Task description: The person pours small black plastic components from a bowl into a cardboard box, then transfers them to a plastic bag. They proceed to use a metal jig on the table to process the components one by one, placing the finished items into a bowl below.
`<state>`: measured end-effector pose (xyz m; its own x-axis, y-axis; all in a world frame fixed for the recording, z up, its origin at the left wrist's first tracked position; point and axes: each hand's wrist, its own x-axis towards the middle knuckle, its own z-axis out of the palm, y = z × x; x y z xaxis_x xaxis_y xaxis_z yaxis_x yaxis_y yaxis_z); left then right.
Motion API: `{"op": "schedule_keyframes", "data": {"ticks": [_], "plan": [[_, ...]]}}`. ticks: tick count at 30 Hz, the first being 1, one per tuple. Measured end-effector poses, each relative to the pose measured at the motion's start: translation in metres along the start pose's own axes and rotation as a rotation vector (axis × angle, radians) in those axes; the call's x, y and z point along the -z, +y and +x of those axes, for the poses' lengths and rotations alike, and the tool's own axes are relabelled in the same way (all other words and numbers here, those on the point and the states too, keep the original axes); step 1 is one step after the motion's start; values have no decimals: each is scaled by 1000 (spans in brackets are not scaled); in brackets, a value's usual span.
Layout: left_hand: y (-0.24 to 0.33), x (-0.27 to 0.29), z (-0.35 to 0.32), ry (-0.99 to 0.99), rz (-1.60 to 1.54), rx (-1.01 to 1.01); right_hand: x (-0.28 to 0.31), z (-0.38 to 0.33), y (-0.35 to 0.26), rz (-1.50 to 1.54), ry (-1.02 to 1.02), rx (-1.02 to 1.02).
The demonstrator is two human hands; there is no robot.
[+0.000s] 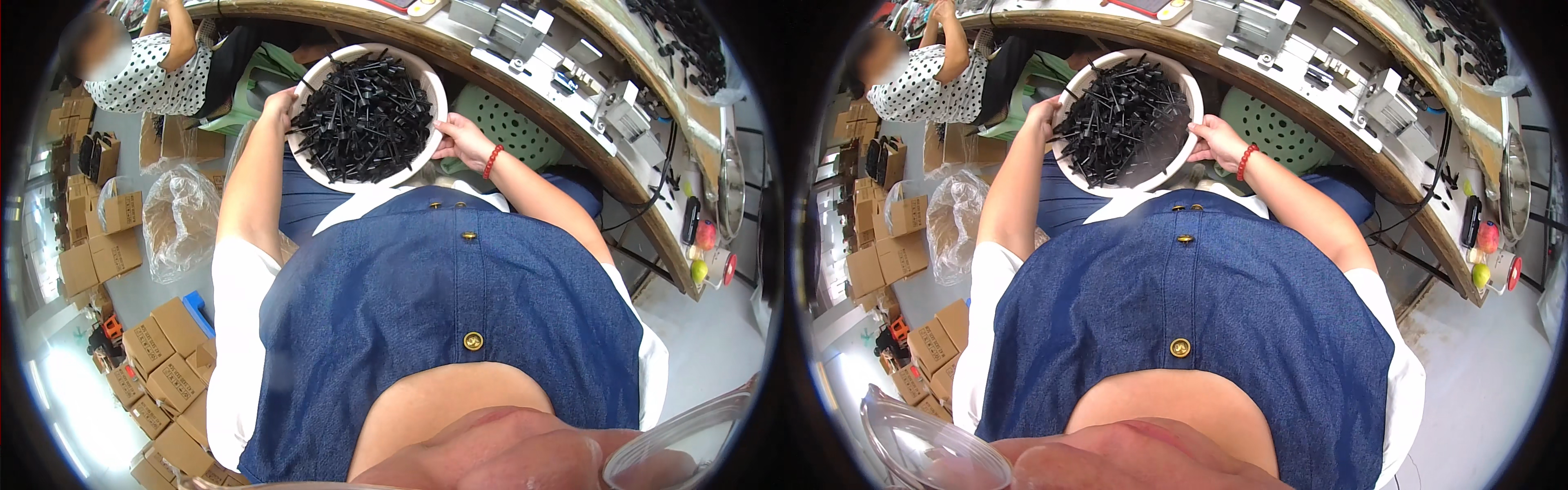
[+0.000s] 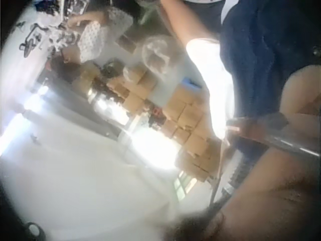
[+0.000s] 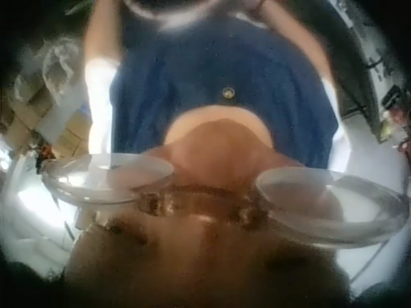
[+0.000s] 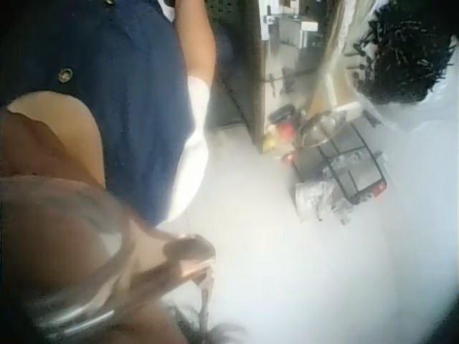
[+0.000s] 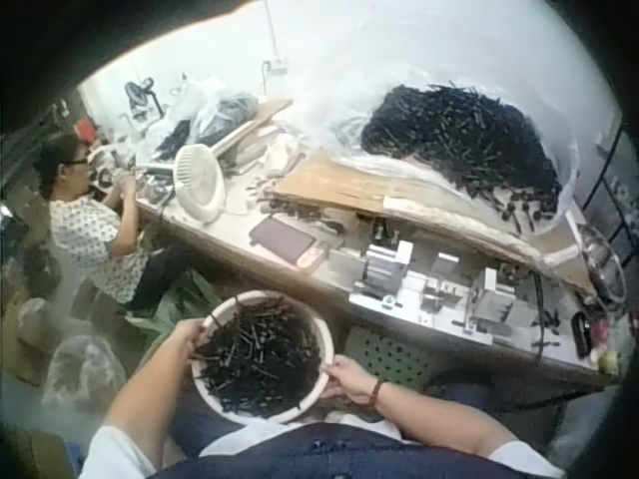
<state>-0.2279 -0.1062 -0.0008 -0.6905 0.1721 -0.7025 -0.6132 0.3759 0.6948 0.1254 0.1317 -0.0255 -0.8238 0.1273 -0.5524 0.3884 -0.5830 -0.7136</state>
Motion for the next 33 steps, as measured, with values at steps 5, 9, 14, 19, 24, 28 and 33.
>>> {"op": "schedule_keyframes", "data": {"ticks": [5, 9, 14, 19, 24, 28, 33], "plan": [[16, 23, 7, 51, 76, 3, -24, -1, -13, 24, -74, -128], [23, 40, -6, 34, 86, -17, -40, -8, -25, 33, -84, -128], [48, 85, -55, -94, 62, -127, -76, -25, -49, 100, -142, 11], [102, 122, -135, -255, 50, -276, -92, -33, -90, 107, -128, 289], [105, 197, -196, -395, -227, -629, -132, -39, -157, 162, -162, 422], [33, 204, -215, -564, -657, -782, -144, -18, -165, 164, -459, 458], [-93, 182, -233, -435, -1011, -769, -194, -14, -136, 173, -231, 313]]}}
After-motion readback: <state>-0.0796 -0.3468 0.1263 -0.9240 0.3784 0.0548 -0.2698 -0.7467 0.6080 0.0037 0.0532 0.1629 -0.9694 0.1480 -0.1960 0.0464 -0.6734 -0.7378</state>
